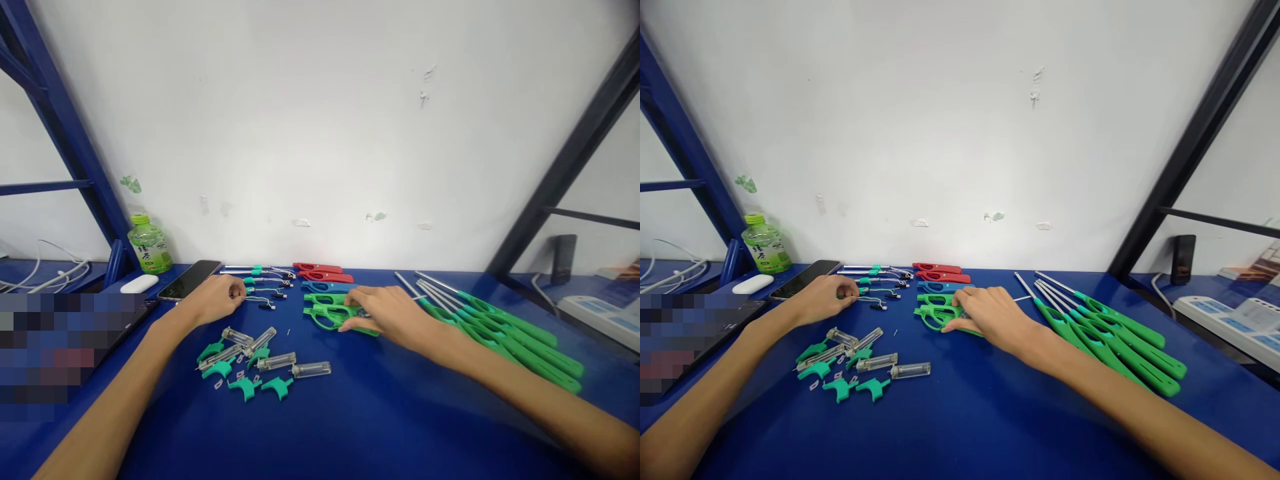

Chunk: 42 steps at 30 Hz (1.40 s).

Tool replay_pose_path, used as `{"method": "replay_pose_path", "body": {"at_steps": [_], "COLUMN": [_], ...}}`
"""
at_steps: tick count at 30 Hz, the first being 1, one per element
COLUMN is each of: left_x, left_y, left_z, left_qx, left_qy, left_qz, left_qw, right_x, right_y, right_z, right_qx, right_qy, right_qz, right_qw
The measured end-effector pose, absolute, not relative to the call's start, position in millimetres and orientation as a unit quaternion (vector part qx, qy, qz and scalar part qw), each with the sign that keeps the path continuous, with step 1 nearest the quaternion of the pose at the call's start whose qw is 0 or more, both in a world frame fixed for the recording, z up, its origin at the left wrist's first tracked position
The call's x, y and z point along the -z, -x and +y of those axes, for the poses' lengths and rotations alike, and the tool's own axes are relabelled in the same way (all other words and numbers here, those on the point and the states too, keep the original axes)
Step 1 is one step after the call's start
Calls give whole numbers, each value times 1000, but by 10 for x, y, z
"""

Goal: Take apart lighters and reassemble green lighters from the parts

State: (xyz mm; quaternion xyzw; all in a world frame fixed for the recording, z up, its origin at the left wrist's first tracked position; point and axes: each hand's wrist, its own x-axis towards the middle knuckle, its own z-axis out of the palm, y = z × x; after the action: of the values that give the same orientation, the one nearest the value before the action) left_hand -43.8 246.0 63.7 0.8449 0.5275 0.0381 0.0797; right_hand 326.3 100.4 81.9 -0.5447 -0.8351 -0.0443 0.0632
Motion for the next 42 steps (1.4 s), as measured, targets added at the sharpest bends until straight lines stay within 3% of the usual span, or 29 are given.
{"method": "replay_pose_path", "body": {"at_steps": [15, 42], "left_x": [-630, -639], "left_y": [414, 401], "left_z": [2437, 2429], "left_qx": [-52, -56], "left_qy": [-847, -842], "left_qz": [525, 534], "left_qw": [68, 48], "right_x": [-690, -554], "right_y": [-2945, -3284], "right_z": [1141, 958], "right_qx": [51, 67], "right_qy": [585, 584], "right_qz": [-809, -808], "right_qw": [-34, 36]}}
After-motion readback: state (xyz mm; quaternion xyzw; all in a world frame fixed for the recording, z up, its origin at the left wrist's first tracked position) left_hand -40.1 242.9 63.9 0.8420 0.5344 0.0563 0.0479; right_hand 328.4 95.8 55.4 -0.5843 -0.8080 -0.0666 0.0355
